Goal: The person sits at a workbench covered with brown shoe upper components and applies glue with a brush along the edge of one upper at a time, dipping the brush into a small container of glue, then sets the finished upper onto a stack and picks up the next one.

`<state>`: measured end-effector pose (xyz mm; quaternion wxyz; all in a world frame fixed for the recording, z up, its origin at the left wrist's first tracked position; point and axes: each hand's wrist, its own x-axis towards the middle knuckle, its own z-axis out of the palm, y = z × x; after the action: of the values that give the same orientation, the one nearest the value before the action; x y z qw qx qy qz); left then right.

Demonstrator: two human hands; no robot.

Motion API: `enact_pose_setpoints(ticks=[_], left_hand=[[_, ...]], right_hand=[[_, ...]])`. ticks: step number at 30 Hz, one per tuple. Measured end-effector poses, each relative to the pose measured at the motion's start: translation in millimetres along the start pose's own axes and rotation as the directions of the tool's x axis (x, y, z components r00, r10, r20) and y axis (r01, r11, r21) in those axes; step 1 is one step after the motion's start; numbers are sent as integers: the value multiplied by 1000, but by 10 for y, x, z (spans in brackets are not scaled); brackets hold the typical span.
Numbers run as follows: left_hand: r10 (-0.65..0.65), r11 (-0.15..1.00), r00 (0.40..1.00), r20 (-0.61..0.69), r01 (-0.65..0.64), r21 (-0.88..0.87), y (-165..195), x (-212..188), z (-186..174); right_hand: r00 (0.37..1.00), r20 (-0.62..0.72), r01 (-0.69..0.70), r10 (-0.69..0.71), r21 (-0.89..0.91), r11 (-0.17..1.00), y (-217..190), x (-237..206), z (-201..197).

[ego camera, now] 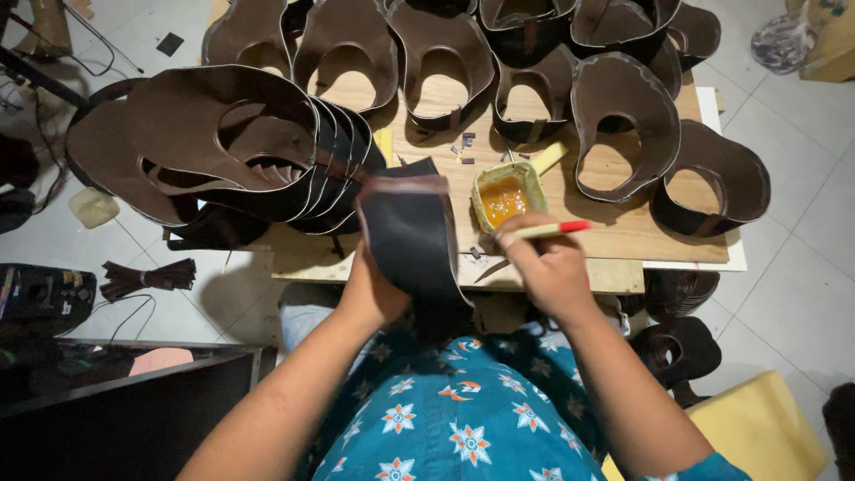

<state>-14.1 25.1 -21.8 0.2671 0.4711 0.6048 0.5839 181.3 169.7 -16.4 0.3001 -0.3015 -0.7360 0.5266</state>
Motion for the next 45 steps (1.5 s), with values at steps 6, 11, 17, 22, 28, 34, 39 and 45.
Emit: enact_pose_setpoints(ticks=[6,11,17,22,28,34,39,45], left_hand=[[-35,999,994,-99,38,29,-92,19,-17],[170,973,982,83,-181,146,-437,-71,21],[40,961,999,32,-47,273,-620,-106,56],[120,964,993,1,-117,241,-556,-133,63],[-79,996,997,1,79,-30,-424,-89,146],[56,997,988,-146,-63,-42,-355,-47,123],[139,699,975,174,-221,681,-526,60,64],[-487,870,874,10,483,99,-473,86,60]], right_hand=[[970,-241,-28,-6,-135,990,-37,135,-133],[988,-95,-108,123,147,983,-33,-37,-4],[996,-57,-48,70,330,943,52,-144,127],[994,-81,-58,76,205,977,87,-161,152],[997,-23,80,-78,115,990,82,-117,101],[995,83,-75,51,314,946,203,-120,135],[969,42,-241,244,387,890,265,-100,173],[973,27,-220,230,429,876,243,-106,179]])
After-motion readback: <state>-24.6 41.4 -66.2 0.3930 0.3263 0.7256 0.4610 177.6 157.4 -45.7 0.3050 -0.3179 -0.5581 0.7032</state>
